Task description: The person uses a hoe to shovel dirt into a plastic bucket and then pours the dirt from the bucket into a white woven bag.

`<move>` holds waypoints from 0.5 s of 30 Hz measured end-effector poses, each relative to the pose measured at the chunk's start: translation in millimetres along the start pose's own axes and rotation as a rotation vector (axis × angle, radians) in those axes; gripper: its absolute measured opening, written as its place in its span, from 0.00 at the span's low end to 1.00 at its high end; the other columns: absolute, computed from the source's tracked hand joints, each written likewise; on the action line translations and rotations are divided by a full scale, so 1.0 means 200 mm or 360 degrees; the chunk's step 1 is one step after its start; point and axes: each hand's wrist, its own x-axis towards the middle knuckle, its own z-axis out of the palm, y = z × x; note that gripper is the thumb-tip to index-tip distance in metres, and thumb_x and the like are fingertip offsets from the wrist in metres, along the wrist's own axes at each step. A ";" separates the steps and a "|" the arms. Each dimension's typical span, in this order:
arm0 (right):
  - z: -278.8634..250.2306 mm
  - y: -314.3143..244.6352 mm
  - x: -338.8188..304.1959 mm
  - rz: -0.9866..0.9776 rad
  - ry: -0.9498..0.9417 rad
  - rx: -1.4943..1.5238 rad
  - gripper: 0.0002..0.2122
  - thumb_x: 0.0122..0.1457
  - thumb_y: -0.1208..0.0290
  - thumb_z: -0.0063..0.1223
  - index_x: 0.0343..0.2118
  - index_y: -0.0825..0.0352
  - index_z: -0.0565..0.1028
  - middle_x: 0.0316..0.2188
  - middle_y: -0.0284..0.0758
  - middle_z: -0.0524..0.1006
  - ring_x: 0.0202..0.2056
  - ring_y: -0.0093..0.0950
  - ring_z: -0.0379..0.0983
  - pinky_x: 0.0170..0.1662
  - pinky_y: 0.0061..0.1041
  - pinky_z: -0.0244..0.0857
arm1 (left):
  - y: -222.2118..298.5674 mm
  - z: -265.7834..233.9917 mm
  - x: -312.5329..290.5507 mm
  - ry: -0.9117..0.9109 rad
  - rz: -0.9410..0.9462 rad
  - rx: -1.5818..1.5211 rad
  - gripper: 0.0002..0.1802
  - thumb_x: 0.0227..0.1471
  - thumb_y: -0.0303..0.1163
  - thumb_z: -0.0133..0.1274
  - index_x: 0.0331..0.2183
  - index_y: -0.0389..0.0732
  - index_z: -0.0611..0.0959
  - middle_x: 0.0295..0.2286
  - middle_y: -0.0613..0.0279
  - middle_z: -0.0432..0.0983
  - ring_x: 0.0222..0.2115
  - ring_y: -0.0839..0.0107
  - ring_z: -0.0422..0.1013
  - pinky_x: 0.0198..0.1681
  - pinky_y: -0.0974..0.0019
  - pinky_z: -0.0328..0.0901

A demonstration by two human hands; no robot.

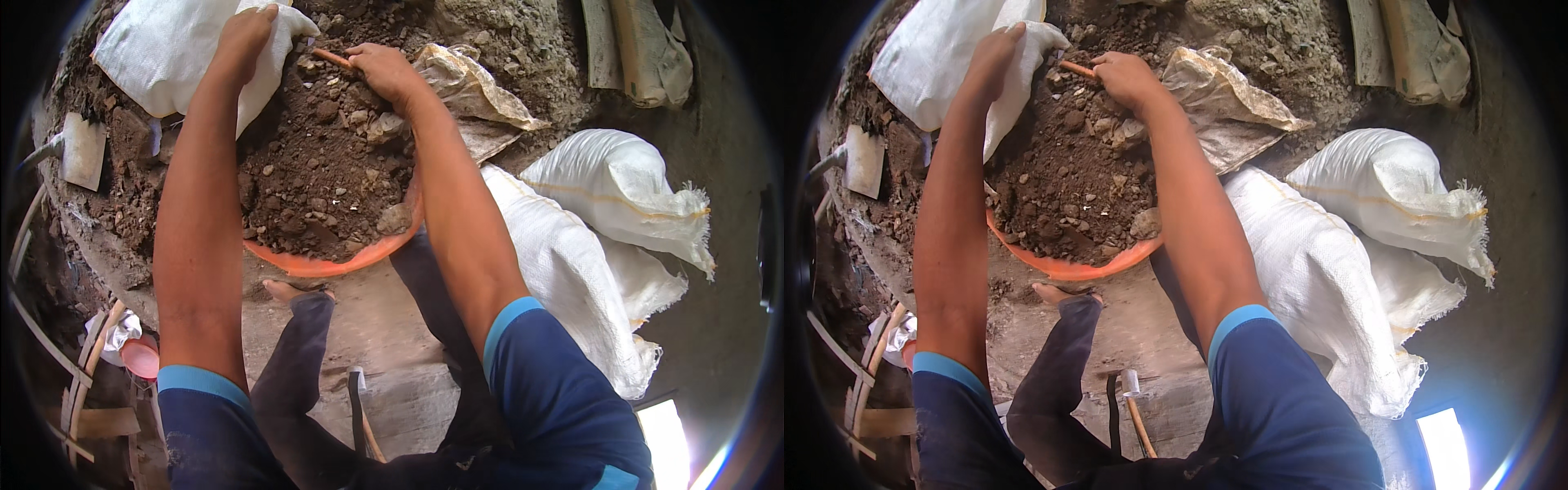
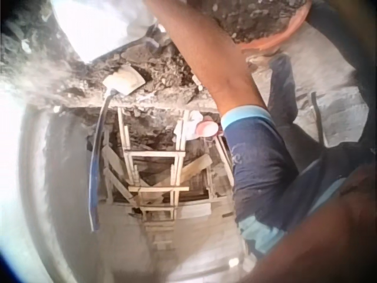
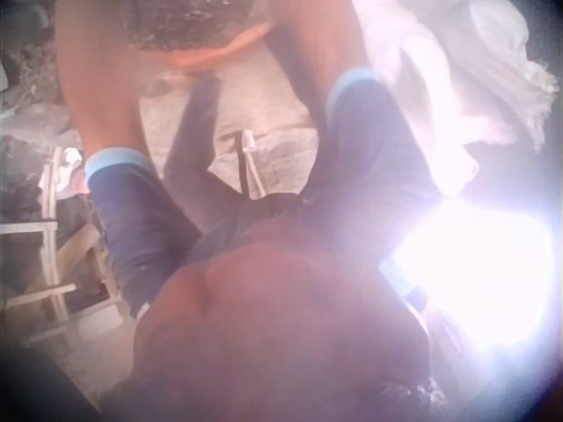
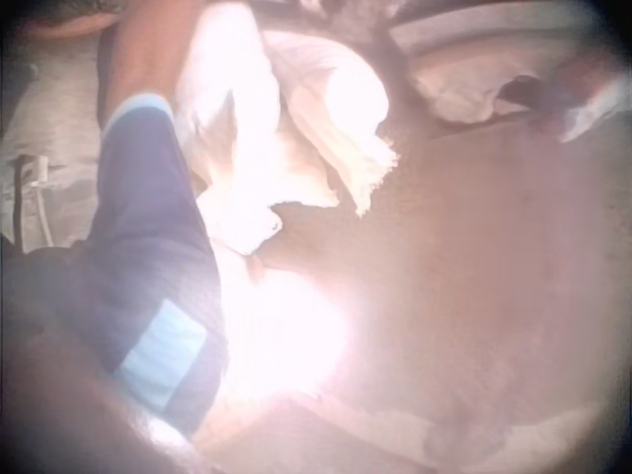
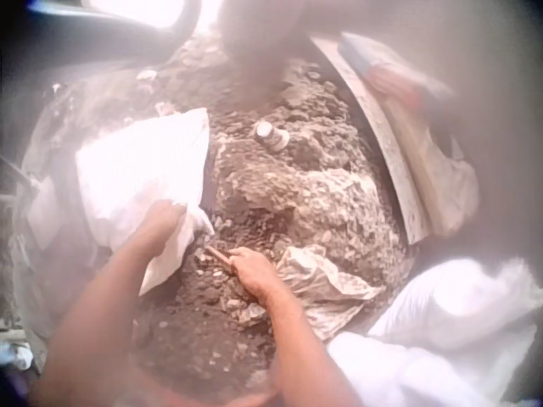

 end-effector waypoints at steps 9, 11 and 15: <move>0.05 -0.06 -0.14 -0.0135 -0.0008 -0.0248 0.18 0.54 0.63 0.43 0.45 0.63 0.76 0.43 0.42 0.77 0.45 0.40 0.72 0.49 0.34 0.64 | 0.13 0.22 -0.20 -0.0810 0.0528 0.0542 0.15 0.50 0.37 0.51 0.28 0.33 0.81 0.24 0.52 0.78 0.27 0.66 0.75 0.33 0.62 0.70; 0.07 -0.01 -0.11 -0.0115 -0.0073 -0.0229 0.17 0.54 0.63 0.42 0.42 0.63 0.77 0.39 0.42 0.78 0.43 0.42 0.73 0.46 0.36 0.66 | 0.22 0.28 -0.30 -0.0837 0.0622 0.1073 0.14 0.47 0.34 0.50 0.25 0.32 0.82 0.23 0.47 0.78 0.26 0.59 0.76 0.33 0.58 0.70; 0.03 0.05 -0.13 -0.0009 -0.0242 0.0534 0.14 0.51 0.68 0.48 0.39 0.67 0.76 0.34 0.36 0.78 0.36 0.34 0.73 0.42 0.31 0.66 | 0.16 0.37 -0.44 -0.0490 0.0952 0.1382 0.13 0.42 0.31 0.48 0.22 0.32 0.83 0.24 0.40 0.77 0.29 0.48 0.76 0.35 0.53 0.70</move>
